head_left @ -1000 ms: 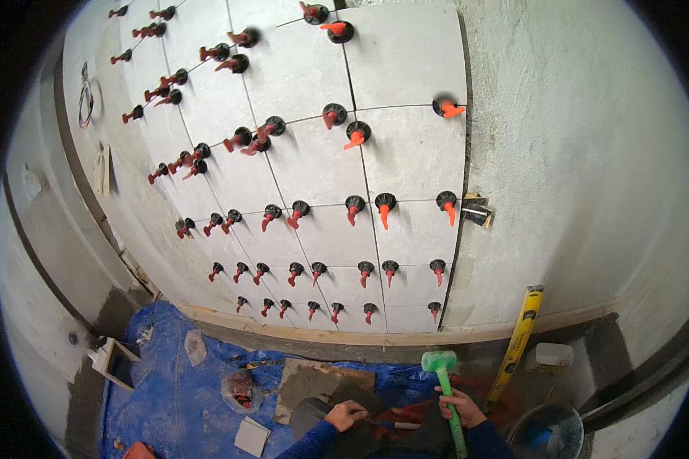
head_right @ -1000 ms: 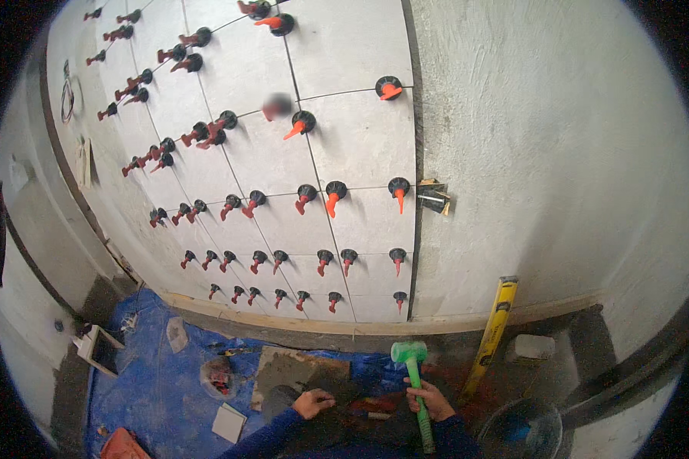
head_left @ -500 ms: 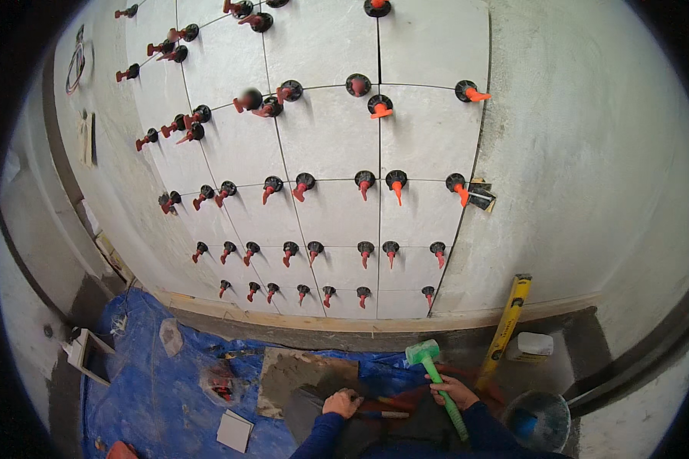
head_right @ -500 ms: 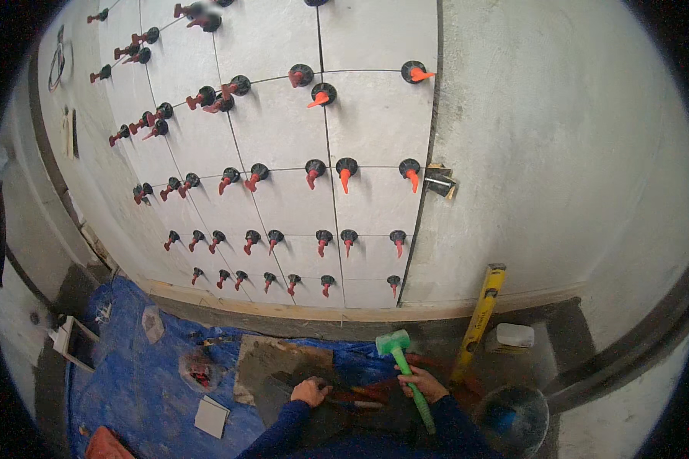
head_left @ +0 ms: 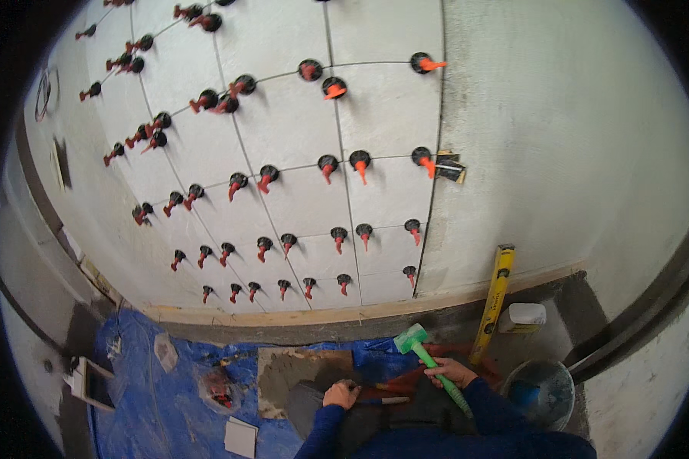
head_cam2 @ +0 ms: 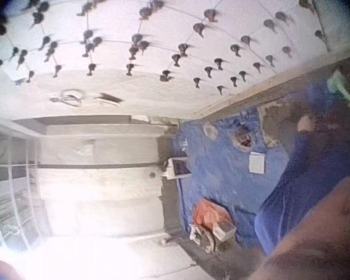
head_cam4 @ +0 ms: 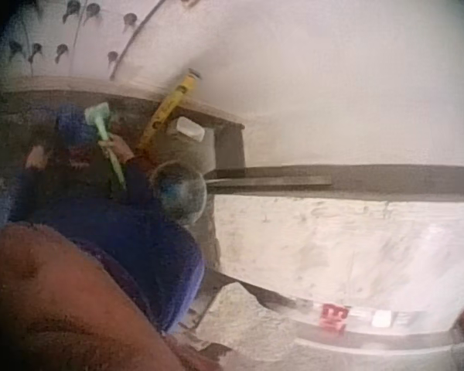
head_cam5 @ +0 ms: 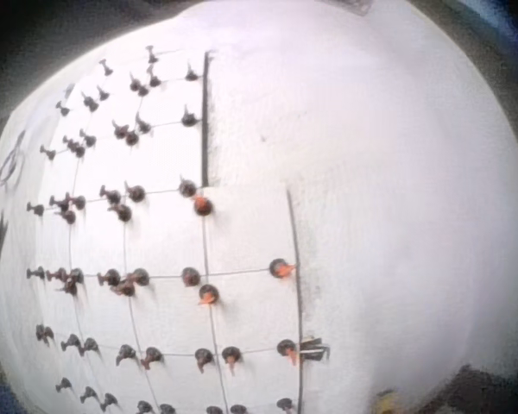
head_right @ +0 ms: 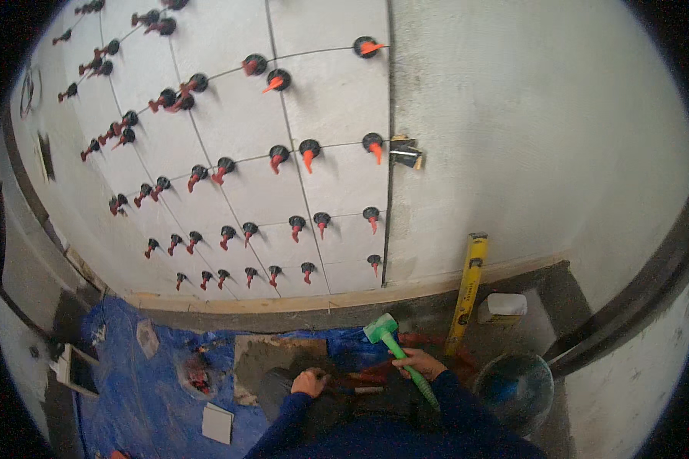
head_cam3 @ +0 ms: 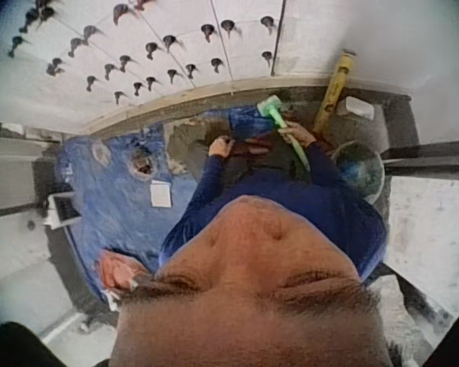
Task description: The person installs white ceramic tiles on a wall using red and black tile leveling clips and wedges. They use a green rubber mallet to tap the tiles into place and adjust the leveling system to ensure even spacing and alignment.
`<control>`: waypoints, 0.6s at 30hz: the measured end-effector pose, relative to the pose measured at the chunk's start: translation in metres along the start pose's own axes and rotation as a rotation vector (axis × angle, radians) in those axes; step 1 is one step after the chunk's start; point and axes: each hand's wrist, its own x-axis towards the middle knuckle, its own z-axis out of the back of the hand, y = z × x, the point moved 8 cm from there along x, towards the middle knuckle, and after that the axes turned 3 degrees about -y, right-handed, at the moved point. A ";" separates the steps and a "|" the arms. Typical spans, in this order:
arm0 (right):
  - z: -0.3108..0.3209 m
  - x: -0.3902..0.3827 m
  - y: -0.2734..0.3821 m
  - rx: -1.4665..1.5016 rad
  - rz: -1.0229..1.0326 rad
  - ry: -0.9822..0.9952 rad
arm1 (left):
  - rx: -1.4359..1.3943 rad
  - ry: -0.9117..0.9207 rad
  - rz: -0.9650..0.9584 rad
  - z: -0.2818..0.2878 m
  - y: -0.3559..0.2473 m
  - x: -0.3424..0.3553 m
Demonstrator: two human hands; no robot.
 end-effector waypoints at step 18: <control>-0.010 0.007 0.001 0.026 0.071 0.042 | 0.050 -0.012 -0.032 0.002 0.011 -0.010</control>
